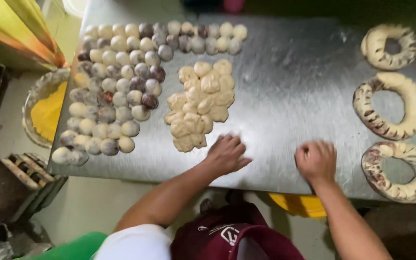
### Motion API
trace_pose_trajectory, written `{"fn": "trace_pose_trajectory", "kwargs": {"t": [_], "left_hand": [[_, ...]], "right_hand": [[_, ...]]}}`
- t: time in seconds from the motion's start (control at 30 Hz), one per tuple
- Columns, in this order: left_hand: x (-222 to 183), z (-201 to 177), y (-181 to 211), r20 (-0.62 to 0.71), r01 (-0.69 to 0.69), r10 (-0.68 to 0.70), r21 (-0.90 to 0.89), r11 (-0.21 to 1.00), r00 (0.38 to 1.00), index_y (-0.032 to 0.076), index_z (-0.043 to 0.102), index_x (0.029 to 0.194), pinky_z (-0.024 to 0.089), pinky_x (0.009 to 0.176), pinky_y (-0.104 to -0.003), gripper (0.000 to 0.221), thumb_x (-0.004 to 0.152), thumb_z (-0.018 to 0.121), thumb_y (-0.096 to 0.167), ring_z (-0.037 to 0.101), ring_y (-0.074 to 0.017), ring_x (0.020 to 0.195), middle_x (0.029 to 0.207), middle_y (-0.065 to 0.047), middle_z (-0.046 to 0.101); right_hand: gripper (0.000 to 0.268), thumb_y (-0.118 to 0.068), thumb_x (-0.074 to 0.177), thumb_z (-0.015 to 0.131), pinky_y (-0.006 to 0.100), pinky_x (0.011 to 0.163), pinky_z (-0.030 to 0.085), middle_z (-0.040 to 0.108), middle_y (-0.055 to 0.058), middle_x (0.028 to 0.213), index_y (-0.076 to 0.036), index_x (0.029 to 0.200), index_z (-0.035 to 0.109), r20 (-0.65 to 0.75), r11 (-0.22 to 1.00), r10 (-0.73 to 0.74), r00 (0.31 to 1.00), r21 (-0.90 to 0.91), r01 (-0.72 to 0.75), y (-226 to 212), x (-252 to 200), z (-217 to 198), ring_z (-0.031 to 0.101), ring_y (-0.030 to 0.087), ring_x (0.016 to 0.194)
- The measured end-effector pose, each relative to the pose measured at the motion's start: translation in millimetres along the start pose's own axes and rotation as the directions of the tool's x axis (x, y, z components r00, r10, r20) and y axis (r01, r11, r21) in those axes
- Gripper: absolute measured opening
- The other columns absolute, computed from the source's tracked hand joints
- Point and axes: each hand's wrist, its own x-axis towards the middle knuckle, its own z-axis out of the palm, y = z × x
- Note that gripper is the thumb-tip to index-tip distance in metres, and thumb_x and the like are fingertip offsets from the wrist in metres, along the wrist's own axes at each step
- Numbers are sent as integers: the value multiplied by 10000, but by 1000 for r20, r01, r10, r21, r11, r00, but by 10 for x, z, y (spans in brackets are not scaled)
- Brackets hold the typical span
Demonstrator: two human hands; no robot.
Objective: A bakery worker rapidly shapes small pieces of dough into uniform balls and arranges them on a metal workbench.
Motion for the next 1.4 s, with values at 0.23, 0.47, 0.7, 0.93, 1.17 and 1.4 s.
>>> {"fn": "trace_pose_trajectory", "kwargs": {"t": [0.23, 0.47, 0.7, 0.93, 1.17, 1.4], "left_hand": [[-42, 163, 467, -40, 14, -17, -84, 996, 999, 100, 522, 795, 485, 633, -494, 428, 968, 584, 487, 599, -388, 751, 810, -106, 504], [341, 148, 191, -205, -72, 85, 70, 995, 975, 132, 475, 770, 493, 728, -473, 535, 824, 676, 625, 563, -359, 767, 799, -88, 454], [-199, -230, 241, 11, 22, -21, -15, 1000, 1000, 122, 567, 788, 451, 626, -450, 426, 951, 649, 508, 560, -345, 738, 801, -86, 511], [342, -67, 489, -9, 65, -65, 34, 997, 998, 81, 576, 745, 409, 641, -464, 541, 917, 626, 592, 533, -347, 691, 735, -124, 567], [17, -22, 420, 7, 70, -70, -111, 991, 998, 78, 559, 743, 376, 558, -494, 450, 908, 773, 436, 524, -385, 626, 728, -140, 542], [119, -558, 551, 285, 271, -207, -211, 939, 936, 32, 642, 1070, 455, 960, -475, 358, 734, 661, 156, 513, -388, 1138, 1168, -170, 558]], "right_hand": [[207, -327, 962, 744, 445, 844, 496, 625, 47, 875, -140, 931, 660, 15, 978, 35, 999, 207, -37, -479, 52, -370, 662, 321, 883], [217, -281, 925, 789, 418, 851, 507, 593, 47, 832, -145, 866, 631, -156, 990, -65, 986, 114, 83, 70, 424, 282, 638, 287, 825], [263, -258, 852, 783, 469, 871, 510, 661, 137, 933, -49, 981, 688, 33, 988, 4, 999, 155, -9, 51, -142, -311, 647, 375, 915], [92, -93, 878, 758, 443, 848, 475, 669, 93, 902, -62, 885, 673, -42, 952, -85, 996, 291, 93, -611, 827, 12, 606, 337, 847], [73, -95, 913, 762, 500, 935, 522, 702, 124, 905, -25, 909, 743, 17, 962, -193, 981, 201, 186, -118, 452, 44, 661, 383, 885], [378, -98, 820, 720, 428, 1073, 454, 689, 73, 1239, -152, 1193, 755, 390, 907, -115, 913, 415, -63, -45, 579, -277, 648, 268, 1156]]}}
